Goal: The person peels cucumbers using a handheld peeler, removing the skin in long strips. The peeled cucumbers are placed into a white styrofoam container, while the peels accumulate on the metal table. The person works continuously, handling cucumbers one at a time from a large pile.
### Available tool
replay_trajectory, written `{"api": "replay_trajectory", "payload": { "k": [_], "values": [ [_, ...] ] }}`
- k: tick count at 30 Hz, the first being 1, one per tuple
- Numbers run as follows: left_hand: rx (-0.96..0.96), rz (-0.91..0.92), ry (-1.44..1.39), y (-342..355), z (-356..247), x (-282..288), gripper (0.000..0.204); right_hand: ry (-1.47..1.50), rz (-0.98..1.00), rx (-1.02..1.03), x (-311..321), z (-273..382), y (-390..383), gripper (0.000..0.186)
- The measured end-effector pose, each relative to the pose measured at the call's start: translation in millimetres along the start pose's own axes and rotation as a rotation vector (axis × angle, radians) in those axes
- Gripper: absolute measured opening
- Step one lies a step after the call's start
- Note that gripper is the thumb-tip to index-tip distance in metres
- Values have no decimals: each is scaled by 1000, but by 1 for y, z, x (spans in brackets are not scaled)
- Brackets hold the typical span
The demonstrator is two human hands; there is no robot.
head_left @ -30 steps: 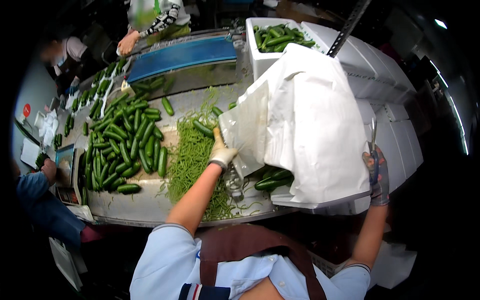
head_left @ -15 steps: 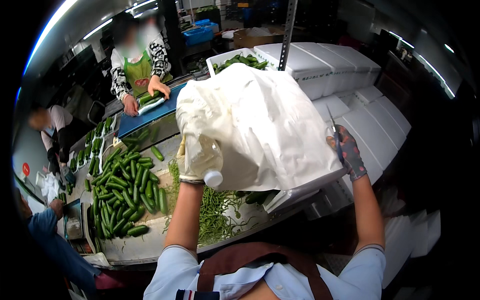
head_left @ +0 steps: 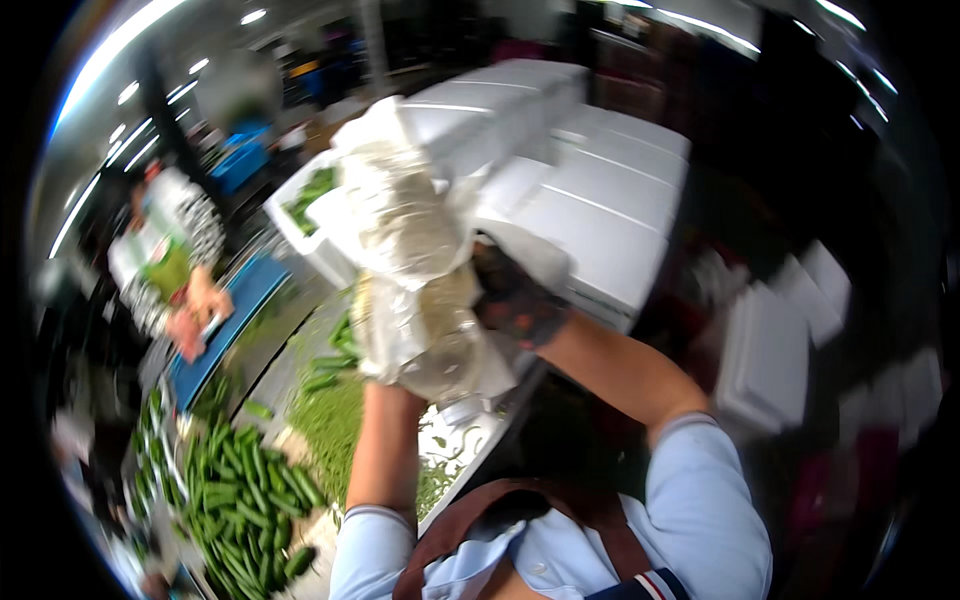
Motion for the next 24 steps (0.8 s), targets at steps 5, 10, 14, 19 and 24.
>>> {"api": "replay_trajectory", "payload": {
  "k": [5,10,14,19,24],
  "values": [
    [251,128,222,-28,38,-73,43,-182,-302,164,16,39,-36,35],
    [-12,70,683,-42,114,-98,35,112,-553,75,65,100,-83,29],
    [132,68,532,-36,205,-82,38,220,-554,268,90,170,-136,39],
    [723,224,-100,-22,328,-22,44,-954,-710,83,130,239,-180,44],
    [808,319,1,-28,453,-62,44,-1476,-972,315,187,289,-263,39]
  ]
}}
Point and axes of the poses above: each hand's wrist, its own y-axis towards the middle knuckle, its own x-axis out of the back of the hand, z = x × y, the point moved 4 cm from there along y, towards the middle knuckle, and after that the axes turned 10 degrees about -x, right-handed, at the moved point
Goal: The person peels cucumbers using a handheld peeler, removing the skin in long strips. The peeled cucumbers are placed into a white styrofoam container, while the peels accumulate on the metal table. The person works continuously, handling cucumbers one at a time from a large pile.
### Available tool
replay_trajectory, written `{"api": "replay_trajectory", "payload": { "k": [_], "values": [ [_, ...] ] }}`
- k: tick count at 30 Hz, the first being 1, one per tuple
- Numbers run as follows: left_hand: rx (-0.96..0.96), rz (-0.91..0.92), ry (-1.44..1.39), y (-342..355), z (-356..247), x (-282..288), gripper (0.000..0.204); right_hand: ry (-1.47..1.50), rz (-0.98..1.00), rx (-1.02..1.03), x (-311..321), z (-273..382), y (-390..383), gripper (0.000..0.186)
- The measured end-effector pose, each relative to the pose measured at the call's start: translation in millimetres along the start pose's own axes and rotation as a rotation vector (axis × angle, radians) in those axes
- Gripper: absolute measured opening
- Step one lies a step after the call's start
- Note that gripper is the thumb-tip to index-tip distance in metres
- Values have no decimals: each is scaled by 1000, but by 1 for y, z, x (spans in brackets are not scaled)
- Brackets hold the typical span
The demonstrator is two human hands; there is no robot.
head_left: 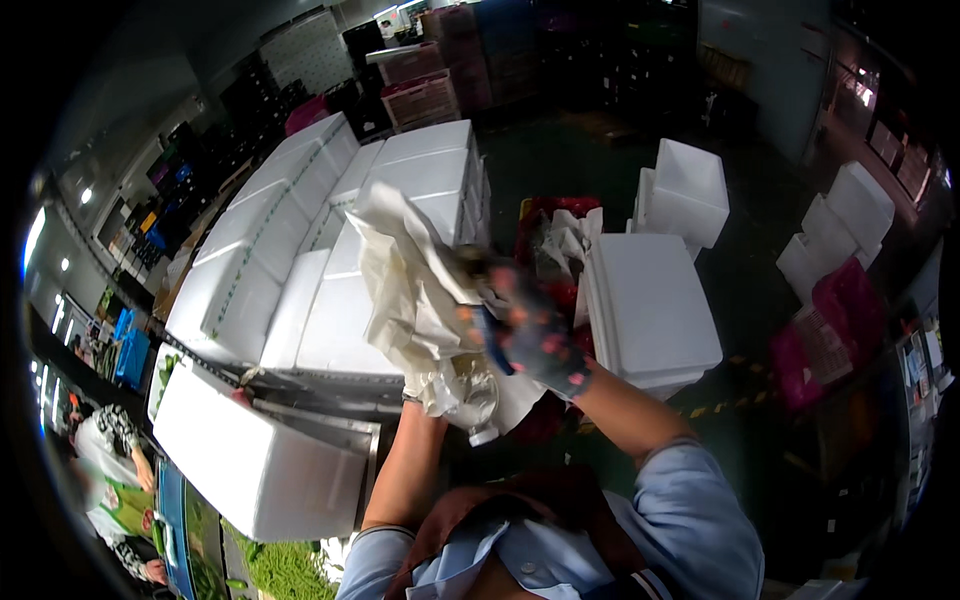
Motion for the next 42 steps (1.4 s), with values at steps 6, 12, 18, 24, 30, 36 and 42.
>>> {"api": "replay_trajectory", "payload": {
  "k": [6,12,18,24,30,36,42],
  "values": [
    [3,-308,75,146,69,70,41,1754,-35,-564,129,-107,-62,44],
    [149,-781,773,234,121,170,32,451,-419,-900,178,-105,-169,36],
    [647,-607,565,69,169,183,23,1016,-445,-1336,139,-208,-353,30],
    [836,-851,561,-137,103,214,23,2056,-101,-1944,12,-207,-372,44],
    [539,-1037,563,-293,26,184,23,1731,896,-1701,-67,-108,-250,45],
    [36,-1371,575,-421,-34,113,23,945,1658,-1020,-148,-46,-282,47],
    [-293,-1406,754,-512,-107,68,25,820,1895,-1265,-195,7,-315,44]
  ]
}}
Point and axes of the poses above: each hand's wrist, its own y-axis towards the middle knuckle, its own x-axis out of the back of the hand, z = x × y, the point moved 4 cm from there along y, towards the middle knuckle, and after that the axes turned 10 degrees about -x, right-handed, at the moved point
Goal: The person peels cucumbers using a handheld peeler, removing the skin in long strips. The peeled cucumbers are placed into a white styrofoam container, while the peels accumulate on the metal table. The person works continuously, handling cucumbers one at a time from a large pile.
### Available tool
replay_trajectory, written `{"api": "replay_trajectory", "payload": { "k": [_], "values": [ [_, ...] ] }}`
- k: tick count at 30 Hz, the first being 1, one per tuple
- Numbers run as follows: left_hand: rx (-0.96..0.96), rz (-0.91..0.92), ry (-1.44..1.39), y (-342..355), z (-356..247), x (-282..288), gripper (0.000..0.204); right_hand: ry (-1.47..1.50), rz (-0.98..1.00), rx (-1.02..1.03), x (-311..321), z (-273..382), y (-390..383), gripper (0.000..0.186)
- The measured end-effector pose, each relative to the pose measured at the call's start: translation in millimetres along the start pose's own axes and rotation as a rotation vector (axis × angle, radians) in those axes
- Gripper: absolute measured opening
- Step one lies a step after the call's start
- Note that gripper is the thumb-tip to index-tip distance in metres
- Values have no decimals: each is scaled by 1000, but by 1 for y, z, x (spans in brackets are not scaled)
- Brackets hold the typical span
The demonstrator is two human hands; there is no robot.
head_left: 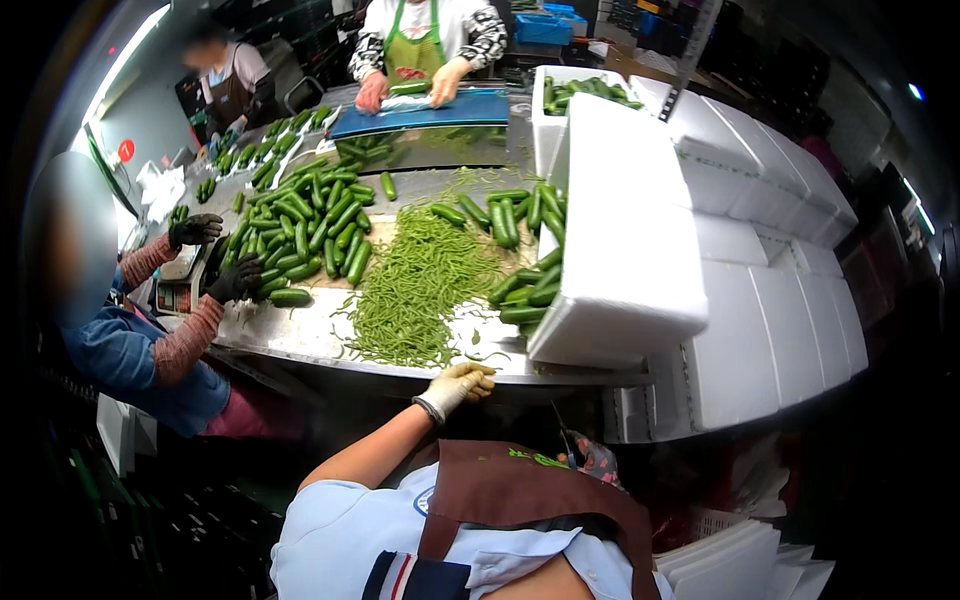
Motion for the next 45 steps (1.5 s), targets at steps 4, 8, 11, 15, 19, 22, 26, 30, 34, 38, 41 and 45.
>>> {"api": "replay_trajectory", "payload": {
  "k": [4,8,11,15,19,22,26,30,34,38,41,45],
  "values": [
    [-134,-83,-19,15,-38,43,27,-769,-157,86,-47,40,30,45],
    [-174,-21,16,50,-64,59,26,-1166,-294,202,-92,68,46,42],
    [-333,98,114,81,-79,53,26,-897,-381,242,-95,55,61,45],
    [-581,222,632,106,-112,23,43,-908,-572,369,-89,31,61,45],
    [-905,311,1005,120,-136,-29,85,-1154,-710,626,-103,56,55,39],
    [-790,313,1237,126,-124,-56,102,-923,-738,532,-93,62,68,38],
    [-703,235,1220,137,-109,-58,93,-687,-651,421,-83,80,89,37],
    [-677,168,1047,138,-117,-42,73,-625,-469,415,-88,101,111,36],
    [-586,80,584,133,-118,-9,78,-583,-326,424,-91,109,123,35],
    [-260,164,-211,114,-91,44,67,-542,-194,418,-100,114,136,34],
    [-297,333,-484,75,-90,68,67,-502,-121,431,-114,117,147,34],
    [-138,542,-696,32,-89,68,74,-442,-58,545,-129,127,147,34]
  ]
}}
Point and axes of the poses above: each hand's wrist, its own y-axis towards the middle knuckle, its own x-axis out of the back of the hand, z = x × y, the point moved 4 cm from there along y, towards the middle knuckle, and after that the axes turned 10 degrees about -x, right-handed, at the moved point
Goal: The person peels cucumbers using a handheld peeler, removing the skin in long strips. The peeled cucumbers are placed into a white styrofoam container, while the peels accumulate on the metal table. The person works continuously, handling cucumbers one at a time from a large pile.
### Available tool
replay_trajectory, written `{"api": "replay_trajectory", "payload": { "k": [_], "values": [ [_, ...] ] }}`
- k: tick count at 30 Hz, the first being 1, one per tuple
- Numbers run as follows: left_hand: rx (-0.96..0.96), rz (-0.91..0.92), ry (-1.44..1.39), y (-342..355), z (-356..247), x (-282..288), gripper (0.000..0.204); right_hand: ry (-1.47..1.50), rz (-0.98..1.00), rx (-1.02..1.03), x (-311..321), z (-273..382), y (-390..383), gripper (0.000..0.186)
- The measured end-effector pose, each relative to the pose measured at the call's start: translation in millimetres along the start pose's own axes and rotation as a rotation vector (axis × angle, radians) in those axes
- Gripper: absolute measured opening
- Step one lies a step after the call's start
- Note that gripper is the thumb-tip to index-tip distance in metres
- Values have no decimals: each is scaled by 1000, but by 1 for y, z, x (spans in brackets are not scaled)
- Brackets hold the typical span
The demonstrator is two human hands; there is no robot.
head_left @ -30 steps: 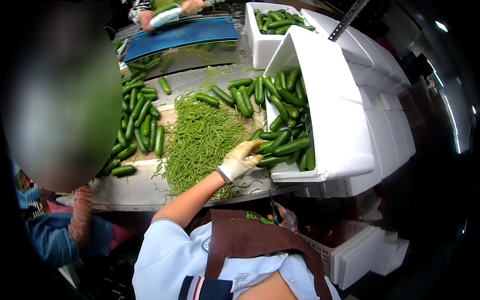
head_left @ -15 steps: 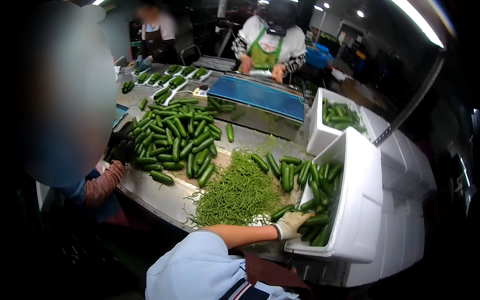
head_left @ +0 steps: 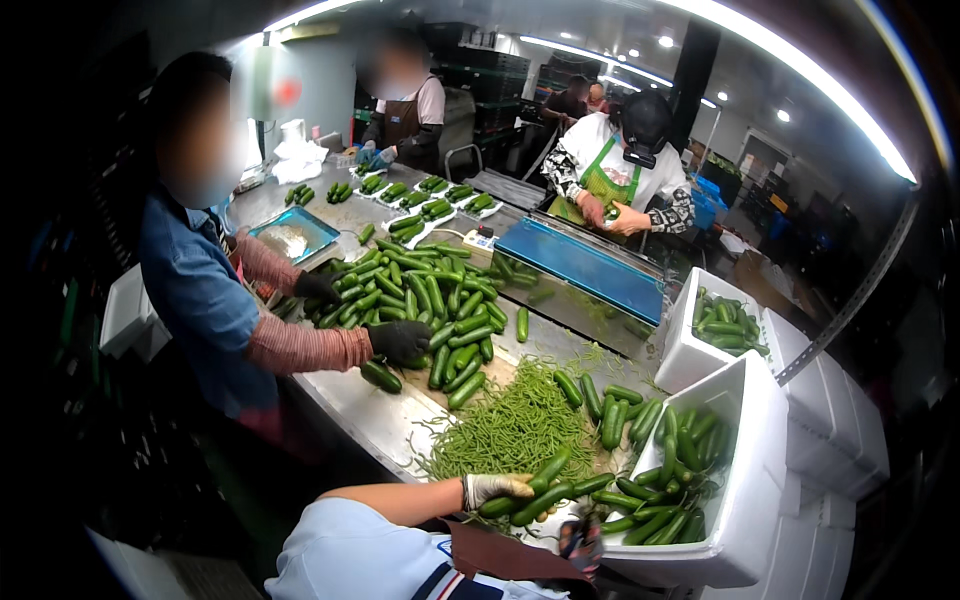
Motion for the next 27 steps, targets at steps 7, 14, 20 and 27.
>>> {"api": "replay_trajectory", "payload": {
  "k": [7,14,20,27],
  "values": [
    [189,84,-252,-32,-15,-13,72,26,-82,-5,5,18,115,30],
    [232,171,-419,-46,-5,-2,80,120,409,-366,-51,30,130,39],
    [185,238,-399,-53,-14,2,81,-95,358,-566,-48,-15,130,45],
    [115,265,-342,-55,-24,9,82,-569,480,-395,-112,18,105,48]
  ]
}}
Point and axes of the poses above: each hand's wrist, its own y-axis towards the middle knuckle, its own x-axis out of the back of the hand, z = x × y, the point moved 4 cm from there along y, towards the middle knuckle, and after that the axes turned 10 degrees about -x, right-handed, at the moved point
